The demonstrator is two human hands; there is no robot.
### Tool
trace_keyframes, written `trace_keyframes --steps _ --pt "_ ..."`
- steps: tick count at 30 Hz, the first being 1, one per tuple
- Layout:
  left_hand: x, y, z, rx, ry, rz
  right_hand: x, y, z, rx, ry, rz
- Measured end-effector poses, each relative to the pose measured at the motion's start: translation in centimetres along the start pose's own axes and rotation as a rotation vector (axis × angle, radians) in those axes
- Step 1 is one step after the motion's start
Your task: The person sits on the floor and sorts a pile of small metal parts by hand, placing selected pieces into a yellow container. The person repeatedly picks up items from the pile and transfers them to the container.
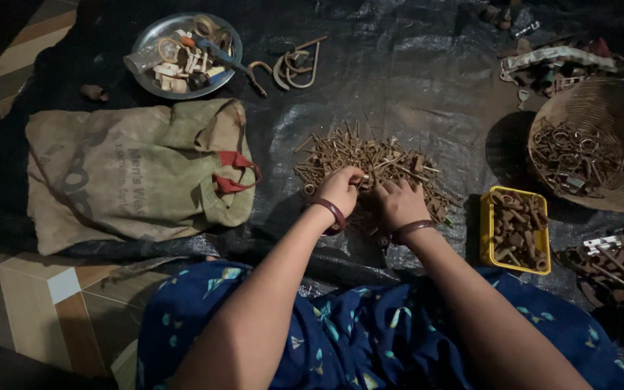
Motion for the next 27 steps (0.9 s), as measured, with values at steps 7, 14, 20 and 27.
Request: trace_keyframes --steps 7,14,20,27 --pt "0.1 0.1 0.6 -0.023 0.027 0.025 -0.4 0.6 0.0 -0.03 -0.119 -0.065" --pt "0.2 0.5 0.7 -0.044 0.009 0.041 -4.6 1.7 -3.1 0.157 -0.36 -0.124" --pt "1.0 1.9 -1.8 -0.07 0.011 0.132 -5.6 4.0 -10.7 0.262 -0.511 -0.04" --pt "4.8 3.0 -6.1 0.205 0.03 0.259 -6.1 13.2 -24.1 0.644 -0.599 0.114"
Point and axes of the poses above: each hand's wrist, its own y-axis away from the middle knuckle, its own x-axis out of the palm, z = x × y, the point moved 9 cm from there along -y, towards the middle knuckle, and after that the axes turned 2 degrees about y, right-handed, at the moved point
